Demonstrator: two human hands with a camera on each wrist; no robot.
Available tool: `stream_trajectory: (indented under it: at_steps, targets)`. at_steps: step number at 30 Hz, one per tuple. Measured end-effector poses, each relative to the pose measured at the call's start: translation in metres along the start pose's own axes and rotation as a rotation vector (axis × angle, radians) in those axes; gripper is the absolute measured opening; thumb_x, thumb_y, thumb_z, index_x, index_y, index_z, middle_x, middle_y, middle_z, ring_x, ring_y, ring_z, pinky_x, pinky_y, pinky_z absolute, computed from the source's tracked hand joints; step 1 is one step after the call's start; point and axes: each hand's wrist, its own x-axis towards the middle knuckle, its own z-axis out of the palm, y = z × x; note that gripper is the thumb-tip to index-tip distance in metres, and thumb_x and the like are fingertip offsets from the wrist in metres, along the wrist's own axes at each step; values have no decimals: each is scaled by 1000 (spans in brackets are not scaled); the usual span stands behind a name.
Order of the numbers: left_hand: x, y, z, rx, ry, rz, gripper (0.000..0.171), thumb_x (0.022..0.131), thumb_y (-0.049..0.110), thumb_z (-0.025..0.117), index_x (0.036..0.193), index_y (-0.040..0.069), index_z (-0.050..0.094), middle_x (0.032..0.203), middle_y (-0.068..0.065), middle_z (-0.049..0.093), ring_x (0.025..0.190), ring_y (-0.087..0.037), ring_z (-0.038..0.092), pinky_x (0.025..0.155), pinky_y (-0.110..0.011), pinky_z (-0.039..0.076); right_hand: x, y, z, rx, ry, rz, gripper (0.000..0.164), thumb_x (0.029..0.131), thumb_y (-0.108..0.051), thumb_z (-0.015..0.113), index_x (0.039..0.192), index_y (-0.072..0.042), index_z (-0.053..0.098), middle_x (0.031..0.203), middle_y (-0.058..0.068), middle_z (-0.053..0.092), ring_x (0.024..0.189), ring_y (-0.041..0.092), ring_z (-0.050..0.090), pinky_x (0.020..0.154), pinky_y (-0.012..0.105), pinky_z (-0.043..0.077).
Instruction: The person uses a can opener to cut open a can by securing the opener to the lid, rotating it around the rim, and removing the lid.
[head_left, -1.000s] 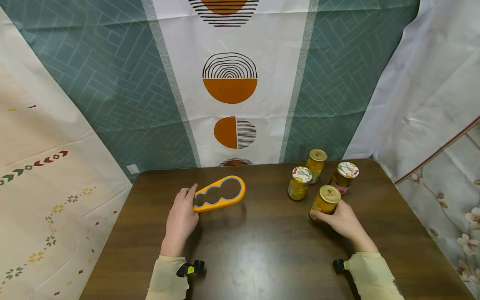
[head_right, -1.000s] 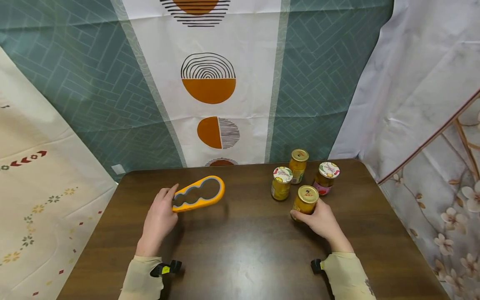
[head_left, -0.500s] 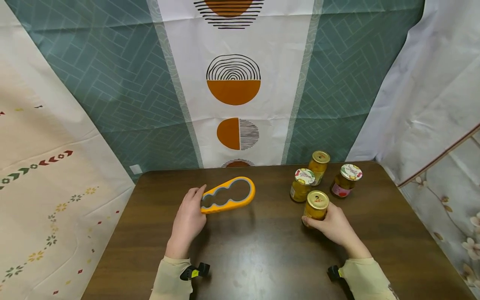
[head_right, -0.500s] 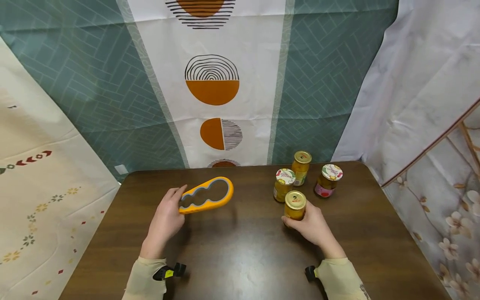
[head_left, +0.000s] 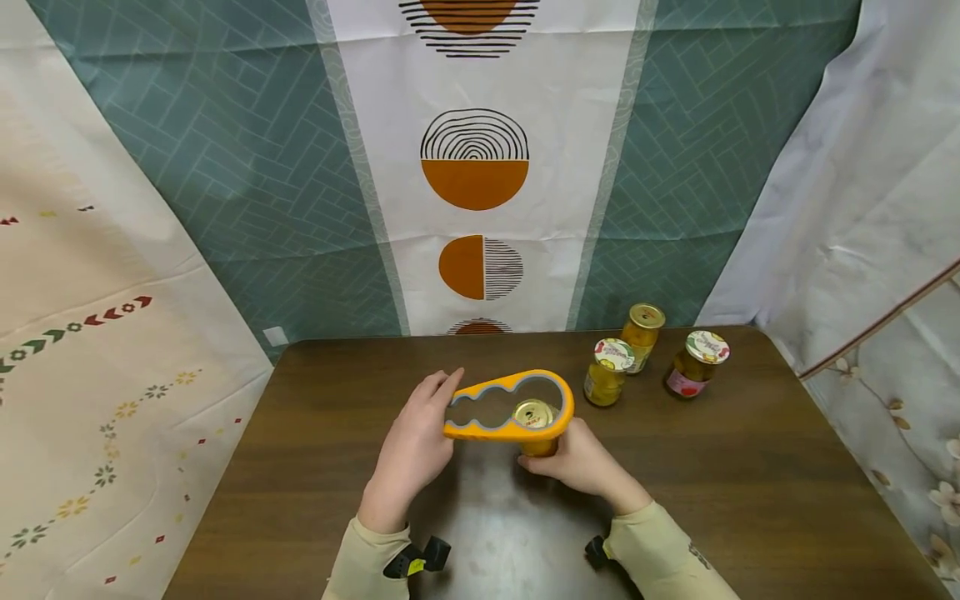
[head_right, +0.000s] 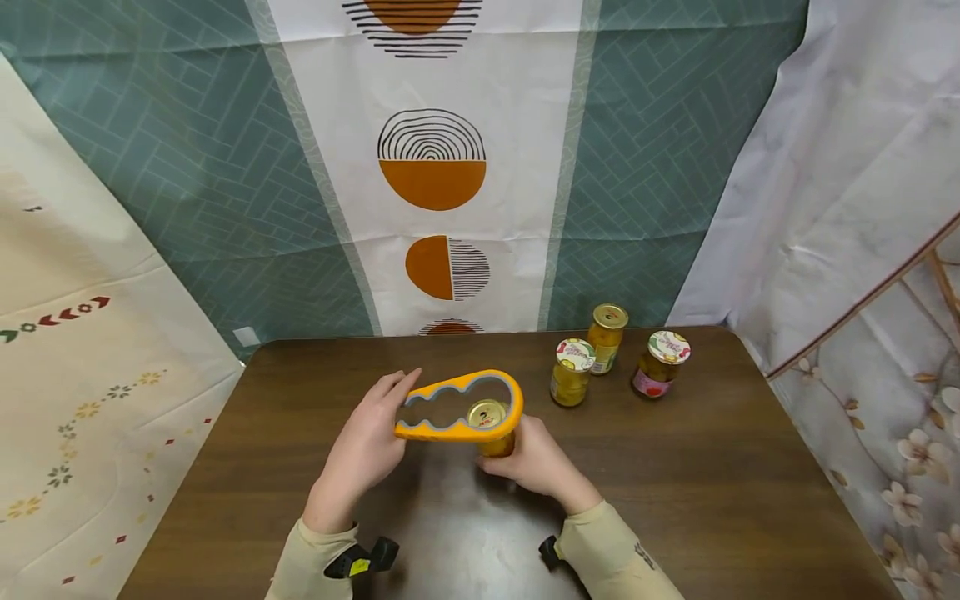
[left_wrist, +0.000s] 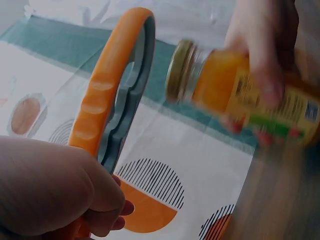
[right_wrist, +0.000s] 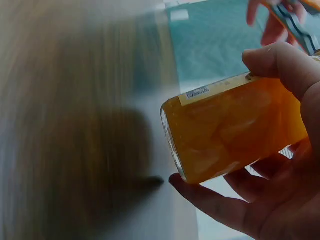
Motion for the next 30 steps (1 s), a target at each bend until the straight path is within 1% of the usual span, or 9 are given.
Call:
stream_trajectory:
  at_steps: [4,8,12,15,20,23,25,27,30]
  targets:
    - [-1,7,3,41,-19,11,85,76,-21,73,155,8,57,150,-18,57,140,-38,55,90,-48,61,6,-7,13,76,-8,-96,53,82,-8,93,129,-18,69,114,-6,71,99,14,68,91,36,56]
    - [-1,10,5,58,-34,24,85,76,-20,72,156,7,56,151,-18,56,144,-37,52,94,-50,59,10,-10,20,49,-19,-147,50,81,-5,92,125,-15,70,111,-5,73,97,13,68,88,35,57]
    - [-2,11,6,44,-76,66,90,76,-19,73,159,8,52,152,-16,55,147,-34,49,93,-47,60,12,-11,20,-70,-43,-137,50,83,-17,92,126,-12,69,114,-5,72,101,14,67,91,39,56]
    - [-3,10,5,36,-109,93,93,75,-18,73,161,9,49,152,-15,54,149,-32,47,90,-44,60,13,-10,19,-112,-76,-134,55,84,-23,91,132,-11,67,121,-4,71,109,16,67,96,44,54]
    - [-4,7,1,21,-125,89,98,75,-19,73,163,11,45,156,-13,51,153,-30,42,91,-39,58,13,-8,16,-38,-132,-171,53,88,-20,88,135,-10,67,123,-2,72,108,16,67,96,43,54]
    - [-4,7,0,7,-128,90,100,73,-21,71,164,12,44,158,-11,50,156,-28,38,87,-36,57,13,-10,15,1,-152,-163,53,89,-20,88,136,-12,66,124,-4,71,109,13,66,97,40,53]
    - [-4,7,0,9,-125,98,98,73,-21,69,162,12,48,157,-11,50,157,-28,36,82,-35,57,13,-11,14,1,-154,-168,51,89,-22,87,135,-12,66,123,-6,71,106,11,66,96,38,54]
    - [-3,8,1,26,-114,112,93,72,-21,68,158,12,54,154,-11,53,156,-29,37,83,-36,58,12,-12,14,-11,-146,-176,48,89,-23,87,132,-12,68,116,-7,73,99,9,67,90,35,55]
    - [-4,8,4,66,-86,130,83,70,-20,70,147,10,64,143,-12,60,146,-30,49,85,-38,59,11,-11,14,-45,-124,-207,44,88,-22,87,126,-11,70,105,-9,72,87,6,64,81,31,55]
